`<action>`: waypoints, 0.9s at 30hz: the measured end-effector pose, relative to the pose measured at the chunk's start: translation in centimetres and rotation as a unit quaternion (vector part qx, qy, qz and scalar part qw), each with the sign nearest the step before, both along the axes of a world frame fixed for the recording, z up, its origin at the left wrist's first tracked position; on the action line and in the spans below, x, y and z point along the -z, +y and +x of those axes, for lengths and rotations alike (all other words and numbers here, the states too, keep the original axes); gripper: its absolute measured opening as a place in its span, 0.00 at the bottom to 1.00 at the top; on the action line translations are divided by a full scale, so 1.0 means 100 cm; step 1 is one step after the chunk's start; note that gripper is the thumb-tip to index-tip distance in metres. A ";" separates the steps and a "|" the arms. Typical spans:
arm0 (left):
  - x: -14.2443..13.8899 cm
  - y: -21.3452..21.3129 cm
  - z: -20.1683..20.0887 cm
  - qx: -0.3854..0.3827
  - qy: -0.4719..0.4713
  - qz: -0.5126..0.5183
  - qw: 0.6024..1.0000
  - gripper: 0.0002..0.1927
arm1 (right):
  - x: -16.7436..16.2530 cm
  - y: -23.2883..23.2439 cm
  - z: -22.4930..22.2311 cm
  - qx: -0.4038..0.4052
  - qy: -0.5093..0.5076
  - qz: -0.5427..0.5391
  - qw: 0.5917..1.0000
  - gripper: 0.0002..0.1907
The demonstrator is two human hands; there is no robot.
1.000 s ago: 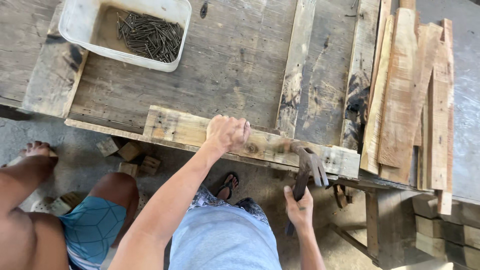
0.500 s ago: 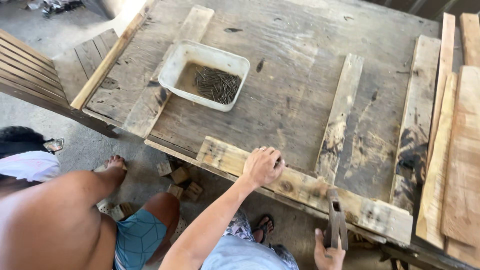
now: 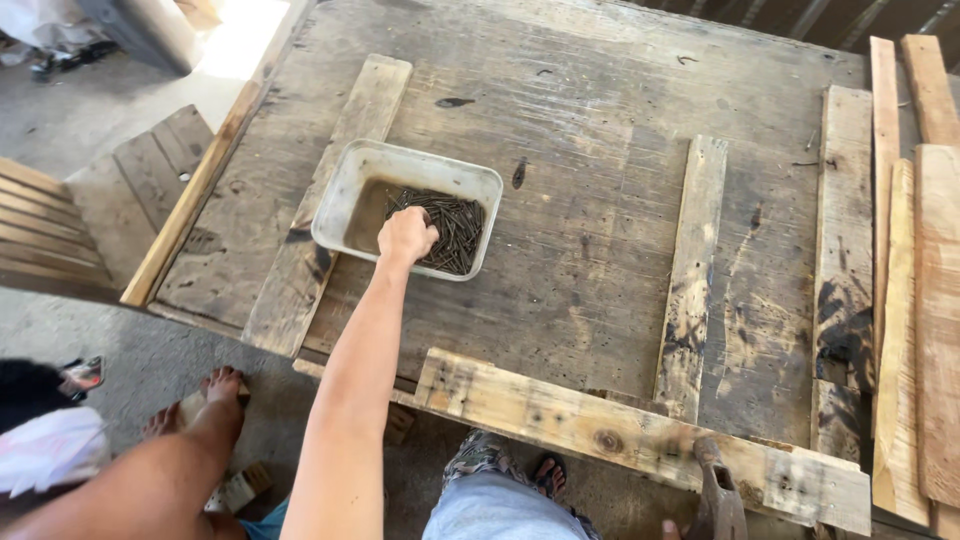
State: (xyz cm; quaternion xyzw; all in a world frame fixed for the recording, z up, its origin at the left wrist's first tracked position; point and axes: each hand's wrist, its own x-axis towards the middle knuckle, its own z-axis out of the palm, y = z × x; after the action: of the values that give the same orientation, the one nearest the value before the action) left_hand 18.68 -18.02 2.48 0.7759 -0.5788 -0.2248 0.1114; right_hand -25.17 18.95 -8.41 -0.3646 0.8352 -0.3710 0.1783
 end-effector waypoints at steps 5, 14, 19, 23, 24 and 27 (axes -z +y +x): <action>0.013 -0.020 -0.017 0.102 -0.033 0.091 0.990 0.17 | 0.023 0.016 -0.004 0.026 -0.002 0.013 1.000 0.21; 0.012 -0.015 0.003 0.098 0.127 0.028 0.987 0.14 | 0.032 0.029 0.024 0.091 -0.009 0.009 0.996 0.20; 0.027 -0.016 0.018 0.062 0.274 -0.040 0.959 0.12 | 0.025 0.027 0.032 0.089 -0.032 0.007 0.995 0.19; 0.029 -0.006 0.021 -0.042 0.495 -0.126 0.859 0.07 | 0.026 0.028 0.032 0.080 -0.030 -0.028 0.996 0.17; 0.030 -0.002 0.021 -0.083 0.565 -0.139 0.809 0.06 | 0.027 0.032 0.032 0.088 -0.073 -0.020 0.993 0.16; 0.023 0.022 0.016 -0.142 0.717 -0.131 0.669 0.05 | 0.031 0.043 0.035 0.108 -0.170 -0.021 0.979 0.15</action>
State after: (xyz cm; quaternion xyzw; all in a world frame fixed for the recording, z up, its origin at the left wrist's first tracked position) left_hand 20.27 -15.79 0.22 0.4258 -0.2264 -0.6153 0.6236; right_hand -21.65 23.27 -11.50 -0.2075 0.8191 -0.4622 0.2691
